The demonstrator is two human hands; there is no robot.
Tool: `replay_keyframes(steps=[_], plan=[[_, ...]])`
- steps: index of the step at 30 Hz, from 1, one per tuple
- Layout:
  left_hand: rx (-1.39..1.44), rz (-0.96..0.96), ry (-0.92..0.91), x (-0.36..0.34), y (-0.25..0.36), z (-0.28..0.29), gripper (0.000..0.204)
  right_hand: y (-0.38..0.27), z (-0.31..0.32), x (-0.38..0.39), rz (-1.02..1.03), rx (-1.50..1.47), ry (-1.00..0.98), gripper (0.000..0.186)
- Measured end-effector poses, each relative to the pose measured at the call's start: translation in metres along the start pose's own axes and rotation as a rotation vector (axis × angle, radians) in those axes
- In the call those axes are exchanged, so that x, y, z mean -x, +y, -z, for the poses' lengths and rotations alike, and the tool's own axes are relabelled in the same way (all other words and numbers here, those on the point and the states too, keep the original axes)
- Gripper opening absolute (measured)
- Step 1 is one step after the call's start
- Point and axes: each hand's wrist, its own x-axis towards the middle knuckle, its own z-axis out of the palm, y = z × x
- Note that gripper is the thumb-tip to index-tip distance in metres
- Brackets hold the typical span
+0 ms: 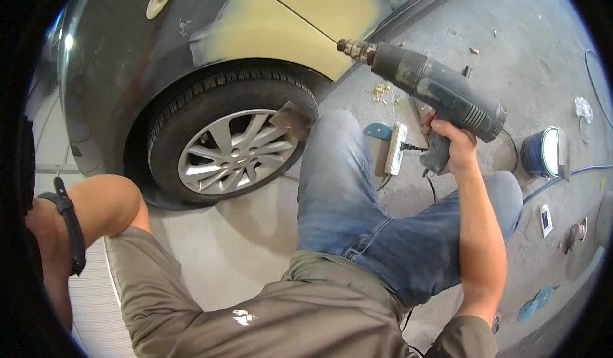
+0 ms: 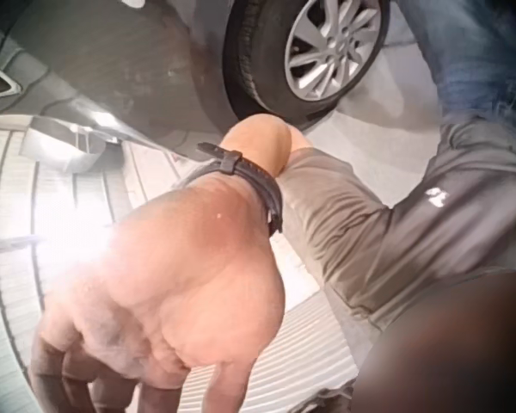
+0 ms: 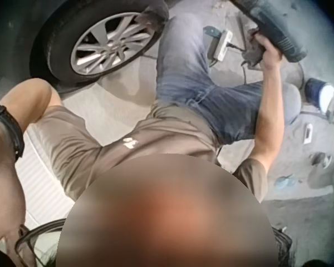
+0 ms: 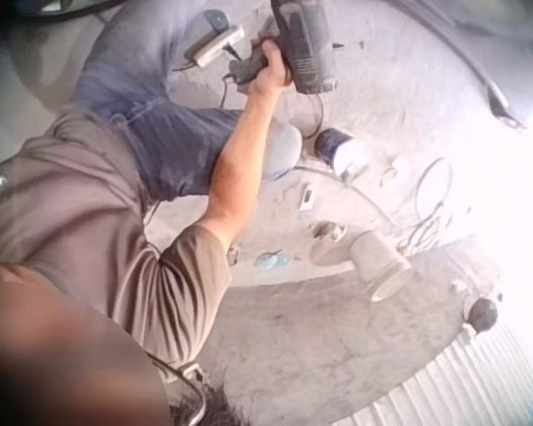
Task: The person applies body filler to a car's rear bumper using a putty knife, then uses a heat gun to dry the filler. The person repeatedly scrapes and smooths the filler, checking the surface with their hand.
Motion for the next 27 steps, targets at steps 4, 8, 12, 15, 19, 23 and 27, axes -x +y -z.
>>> replay_keyframes(steps=[4, 8, 12, 15, 19, 23, 27], plan=[[0.047, -0.027, 0.012, 0.004, 0.006, 0.005, 0.043, -0.001, 0.001, 0.003, 0.004, 0.018, -0.009, 0.025], [0.081, -0.057, 0.035, 0.010, 0.013, 0.011, 0.044, -0.002, 0.002, 0.005, -0.043, 0.007, 0.007, 0.030], [0.125, -0.099, 0.055, 0.012, 0.021, 0.010, 0.045, -0.003, 0.006, 0.005, -0.023, 0.044, 0.005, 0.032], [0.135, -0.103, 0.076, 0.012, 0.029, 0.009, 0.045, -0.001, 0.009, 0.004, 0.036, 0.043, -0.025, 0.035], [0.149, -0.077, 0.079, 0.008, 0.029, 0.010, 0.047, 0.001, 0.012, 0.000, -0.004, 0.008, -0.015, 0.027], [0.151, -0.062, 0.081, 0.005, 0.032, 0.009, 0.048, 0.004, 0.016, -0.002, -0.006, -0.012, -0.045, 0.030], [0.179, -0.068, 0.105, 0.007, 0.035, 0.007, 0.049, 0.007, 0.017, -0.002, 0.094, 0.029, -0.082, 0.034]])
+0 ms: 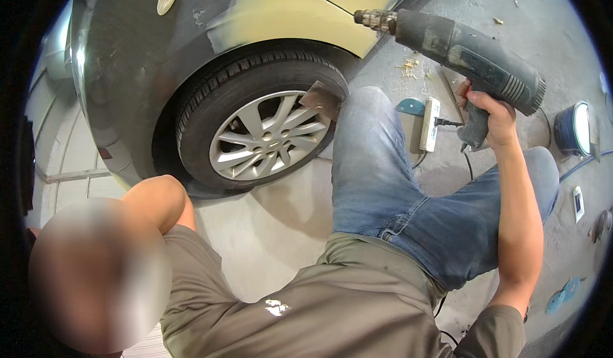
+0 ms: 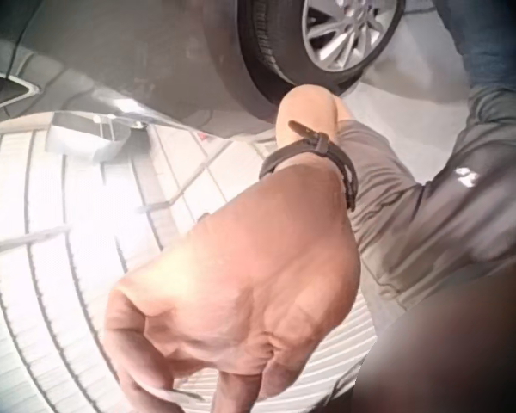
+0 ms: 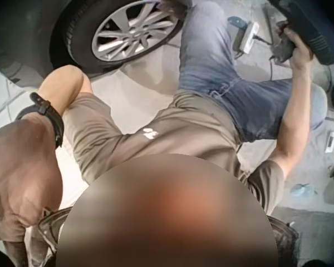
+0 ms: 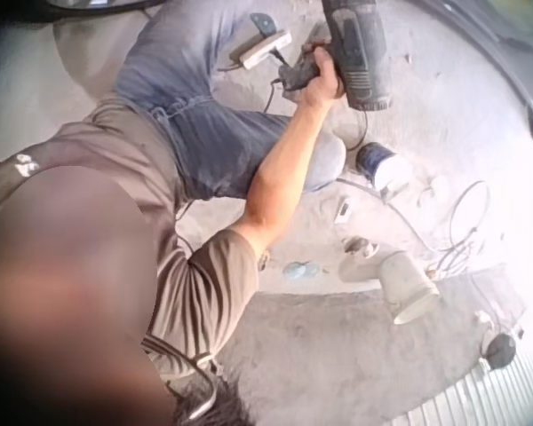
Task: The person applies body filler to a car's rear bumper using a putty knife, then uses a heat gun to dry the filler. The person repeatedly scrapes and smooths the filler, checking the surface with their hand.
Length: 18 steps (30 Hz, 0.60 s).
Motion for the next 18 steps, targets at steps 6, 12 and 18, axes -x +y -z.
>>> replay_keyframes(steps=[6, 12, 18], plan=[[0.019, 0.024, -0.010, 0.007, -0.005, -0.002, 0.051, -0.009, -0.009, -0.002, -0.158, 0.057, 0.058, 0.033], [0.065, 0.027, 0.009, 0.019, -0.012, -0.005, 0.053, -0.018, -0.022, 0.001, -0.095, 0.139, -0.025, 0.027], [0.110, 0.004, 0.061, 0.030, -0.014, -0.007, 0.054, -0.016, -0.025, 0.004, -0.070, 0.084, -0.038, 0.019]])
